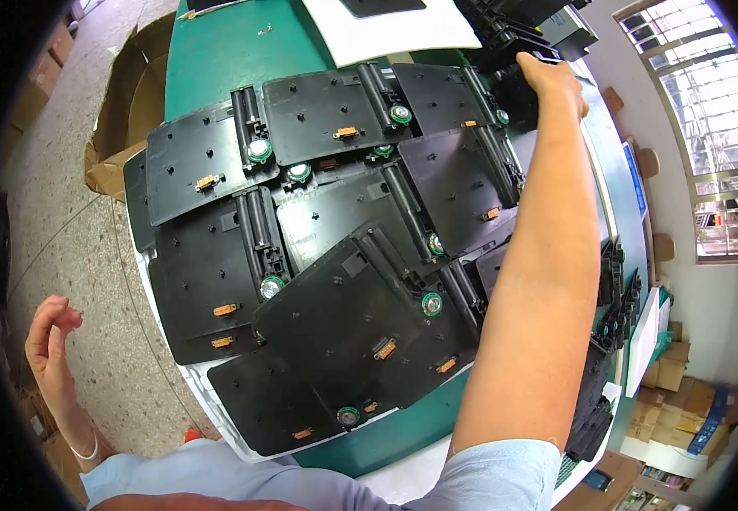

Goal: The person assembles small electronic housings by inserting metal inserts into plastic frames using a manual insertion tool, then organizes the finished parts into a parts tray on an assembly line.

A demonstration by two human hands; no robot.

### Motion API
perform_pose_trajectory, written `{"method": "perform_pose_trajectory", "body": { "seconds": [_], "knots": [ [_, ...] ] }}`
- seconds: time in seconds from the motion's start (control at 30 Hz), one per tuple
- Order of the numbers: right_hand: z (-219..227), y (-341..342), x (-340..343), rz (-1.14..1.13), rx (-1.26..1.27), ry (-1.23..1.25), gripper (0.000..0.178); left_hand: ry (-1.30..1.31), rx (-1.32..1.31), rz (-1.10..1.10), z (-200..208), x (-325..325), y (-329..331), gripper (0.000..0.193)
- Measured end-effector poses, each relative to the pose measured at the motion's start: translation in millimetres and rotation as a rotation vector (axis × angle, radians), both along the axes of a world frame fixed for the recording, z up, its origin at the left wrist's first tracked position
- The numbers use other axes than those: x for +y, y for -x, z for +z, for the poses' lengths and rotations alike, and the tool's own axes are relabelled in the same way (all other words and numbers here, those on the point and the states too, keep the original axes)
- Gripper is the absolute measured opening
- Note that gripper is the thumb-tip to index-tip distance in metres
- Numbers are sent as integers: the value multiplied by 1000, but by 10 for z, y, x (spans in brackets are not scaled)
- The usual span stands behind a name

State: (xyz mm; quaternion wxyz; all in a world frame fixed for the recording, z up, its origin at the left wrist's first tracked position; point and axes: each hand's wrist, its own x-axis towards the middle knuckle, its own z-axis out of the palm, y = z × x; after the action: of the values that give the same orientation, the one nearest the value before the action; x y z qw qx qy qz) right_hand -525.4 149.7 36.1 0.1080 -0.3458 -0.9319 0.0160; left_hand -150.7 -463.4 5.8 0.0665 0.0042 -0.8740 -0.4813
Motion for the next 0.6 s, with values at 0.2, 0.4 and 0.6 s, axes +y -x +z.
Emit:
{"method": "perform_pose_trajectory", "body": {
  "seconds": [0.2,0.4,0.6],
  "knots": [
    [-7,135,742,163,-65,379,61,-14,4,-3,-32,9,21,24],
    [-199,87,617,-38,158,140,82,-13,17,-25,-54,38,24,23],
    [-106,31,528,2,87,151,79,-21,27,-33,-16,59,17,22]
  ]
}}
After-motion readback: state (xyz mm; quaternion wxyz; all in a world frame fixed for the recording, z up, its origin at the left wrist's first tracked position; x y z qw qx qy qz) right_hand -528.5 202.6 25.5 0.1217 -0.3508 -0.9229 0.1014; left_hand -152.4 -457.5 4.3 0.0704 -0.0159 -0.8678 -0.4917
